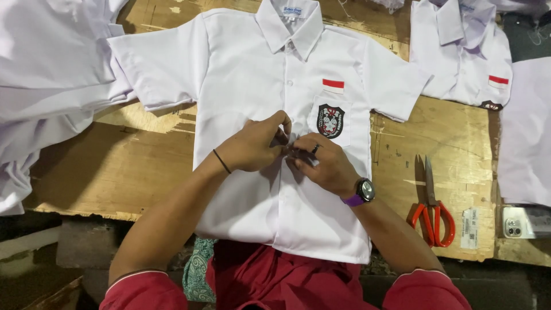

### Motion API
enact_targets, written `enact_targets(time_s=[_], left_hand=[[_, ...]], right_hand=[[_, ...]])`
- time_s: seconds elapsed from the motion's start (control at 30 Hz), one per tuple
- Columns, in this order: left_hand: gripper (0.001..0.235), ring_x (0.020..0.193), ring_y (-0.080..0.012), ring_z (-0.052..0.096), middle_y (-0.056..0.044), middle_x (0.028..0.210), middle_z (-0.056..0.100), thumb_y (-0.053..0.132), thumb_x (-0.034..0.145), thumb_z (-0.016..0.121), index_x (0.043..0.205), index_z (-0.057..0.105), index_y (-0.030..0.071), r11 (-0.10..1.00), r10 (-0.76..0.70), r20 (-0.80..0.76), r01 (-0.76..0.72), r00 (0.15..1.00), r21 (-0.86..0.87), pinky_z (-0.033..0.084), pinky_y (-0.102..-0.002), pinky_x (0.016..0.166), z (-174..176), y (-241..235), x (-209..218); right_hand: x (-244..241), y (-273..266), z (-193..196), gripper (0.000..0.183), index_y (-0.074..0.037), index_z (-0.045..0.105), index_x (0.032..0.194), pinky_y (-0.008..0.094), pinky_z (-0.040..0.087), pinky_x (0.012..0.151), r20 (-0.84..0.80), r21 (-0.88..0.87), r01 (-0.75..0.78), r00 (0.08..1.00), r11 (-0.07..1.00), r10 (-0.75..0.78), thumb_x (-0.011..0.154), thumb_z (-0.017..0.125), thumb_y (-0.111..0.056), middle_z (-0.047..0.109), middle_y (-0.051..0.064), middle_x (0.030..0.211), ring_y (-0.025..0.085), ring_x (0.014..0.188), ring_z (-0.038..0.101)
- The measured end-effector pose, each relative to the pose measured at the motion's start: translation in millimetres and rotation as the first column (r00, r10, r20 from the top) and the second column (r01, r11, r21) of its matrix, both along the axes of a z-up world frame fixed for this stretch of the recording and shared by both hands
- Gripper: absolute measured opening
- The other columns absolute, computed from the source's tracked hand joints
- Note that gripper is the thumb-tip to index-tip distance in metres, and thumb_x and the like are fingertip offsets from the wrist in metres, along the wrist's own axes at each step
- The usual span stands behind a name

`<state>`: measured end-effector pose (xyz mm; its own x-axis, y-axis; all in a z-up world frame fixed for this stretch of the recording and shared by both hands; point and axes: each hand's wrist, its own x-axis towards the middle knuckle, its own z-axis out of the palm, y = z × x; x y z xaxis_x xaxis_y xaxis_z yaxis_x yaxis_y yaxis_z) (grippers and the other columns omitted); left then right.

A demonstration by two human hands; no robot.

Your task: Trimming loose threads, buttoning, and folding white school shirts in a factory setting.

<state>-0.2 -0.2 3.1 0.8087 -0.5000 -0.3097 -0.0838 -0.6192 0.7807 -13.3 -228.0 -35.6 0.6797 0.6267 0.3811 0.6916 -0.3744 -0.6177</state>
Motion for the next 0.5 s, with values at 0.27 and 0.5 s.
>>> enact_targets(time_s=[0.27,0.5], left_hand=[[0.031,0.114,-0.0354,0.069,-0.015,0.109,0.077,0.009,0.093,0.064,0.121,0.053,0.014,1.0,-0.012,0.01,0.012,1.0,0.022,0.038,-0.043,0.102,5,0,-2],[0.05,0.124,-0.0411,0.061,-0.02,0.116,0.075,0.002,0.094,0.056,0.141,0.045,0.015,0.995,-0.103,0.039,0.103,0.994,0.0,0.033,-0.048,0.11,37,1,-7]], right_hand=[[2,-4,-14,0.015,-0.006,0.072,0.109,0.038,0.057,0.081,-0.059,0.058,-0.017,0.998,0.998,0.021,0.095,0.069,-0.007,0.068,0.009,0.092,0.029,0.086,0.069],[5,-7,-21,0.018,-0.013,0.073,0.113,0.043,0.053,0.081,0.024,-0.009,0.009,1.0,1.0,-0.009,0.095,0.071,-0.015,0.064,0.008,0.095,0.031,0.087,0.064]])
